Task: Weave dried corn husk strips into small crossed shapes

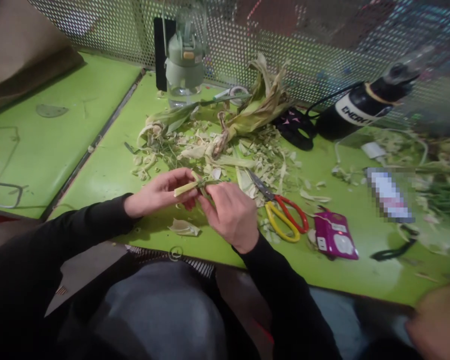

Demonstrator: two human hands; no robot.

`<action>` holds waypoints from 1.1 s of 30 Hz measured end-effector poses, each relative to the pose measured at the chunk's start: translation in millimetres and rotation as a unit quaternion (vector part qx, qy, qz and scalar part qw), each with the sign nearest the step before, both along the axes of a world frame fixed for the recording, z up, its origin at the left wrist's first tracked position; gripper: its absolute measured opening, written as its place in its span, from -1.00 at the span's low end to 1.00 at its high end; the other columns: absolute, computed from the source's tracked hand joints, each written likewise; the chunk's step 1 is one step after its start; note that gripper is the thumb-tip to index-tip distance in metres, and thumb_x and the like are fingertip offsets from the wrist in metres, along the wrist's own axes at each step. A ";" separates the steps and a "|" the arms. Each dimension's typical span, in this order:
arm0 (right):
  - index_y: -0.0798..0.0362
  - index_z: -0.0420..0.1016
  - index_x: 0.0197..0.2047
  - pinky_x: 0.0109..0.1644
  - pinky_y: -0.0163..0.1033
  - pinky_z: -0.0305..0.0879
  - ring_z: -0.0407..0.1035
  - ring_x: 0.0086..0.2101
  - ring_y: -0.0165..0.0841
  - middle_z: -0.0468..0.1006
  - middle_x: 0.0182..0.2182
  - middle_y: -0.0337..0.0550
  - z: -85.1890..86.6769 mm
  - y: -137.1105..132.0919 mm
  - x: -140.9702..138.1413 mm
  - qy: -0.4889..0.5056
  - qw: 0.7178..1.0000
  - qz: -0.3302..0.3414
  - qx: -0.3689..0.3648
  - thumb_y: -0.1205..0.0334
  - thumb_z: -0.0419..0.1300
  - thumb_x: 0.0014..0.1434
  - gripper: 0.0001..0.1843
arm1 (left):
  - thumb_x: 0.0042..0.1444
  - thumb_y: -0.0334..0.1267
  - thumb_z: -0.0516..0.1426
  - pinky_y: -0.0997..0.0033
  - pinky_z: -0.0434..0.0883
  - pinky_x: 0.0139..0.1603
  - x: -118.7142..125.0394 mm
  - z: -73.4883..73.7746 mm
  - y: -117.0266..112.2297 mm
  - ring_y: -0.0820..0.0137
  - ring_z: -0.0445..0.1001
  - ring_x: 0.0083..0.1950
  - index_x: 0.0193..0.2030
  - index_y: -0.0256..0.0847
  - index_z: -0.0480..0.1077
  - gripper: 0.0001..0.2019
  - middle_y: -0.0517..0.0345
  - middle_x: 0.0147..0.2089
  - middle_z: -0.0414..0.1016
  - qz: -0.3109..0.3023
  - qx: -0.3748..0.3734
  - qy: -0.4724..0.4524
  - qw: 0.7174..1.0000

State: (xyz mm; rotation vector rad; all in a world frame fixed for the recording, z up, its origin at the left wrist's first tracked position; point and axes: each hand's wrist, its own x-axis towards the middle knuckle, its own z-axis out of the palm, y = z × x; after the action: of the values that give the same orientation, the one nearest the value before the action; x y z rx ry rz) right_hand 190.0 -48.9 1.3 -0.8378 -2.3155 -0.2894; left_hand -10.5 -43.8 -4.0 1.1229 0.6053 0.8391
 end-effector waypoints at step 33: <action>0.00 0.59 -0.15 -0.12 -0.17 0.44 0.52 -0.23 -0.32 0.65 -0.22 -0.14 17.9 15.7 14.1 0.167 0.918 0.065 -0.353 0.21 0.22 0.29 -0.87 | 0.11 -0.28 0.32 0.55 0.47 -0.42 -8.2 2.2 8.0 0.57 0.47 -0.47 -0.06 -0.30 0.33 -0.67 0.25 -0.37 0.49 -0.120 -0.077 0.005 0.990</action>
State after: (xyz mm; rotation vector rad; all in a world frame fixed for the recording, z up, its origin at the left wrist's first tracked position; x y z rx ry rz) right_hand 204.1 -33.2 19.2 -0.9607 -2.1254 0.7416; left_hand -18.7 -35.8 -1.8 1.0346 0.5218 0.5710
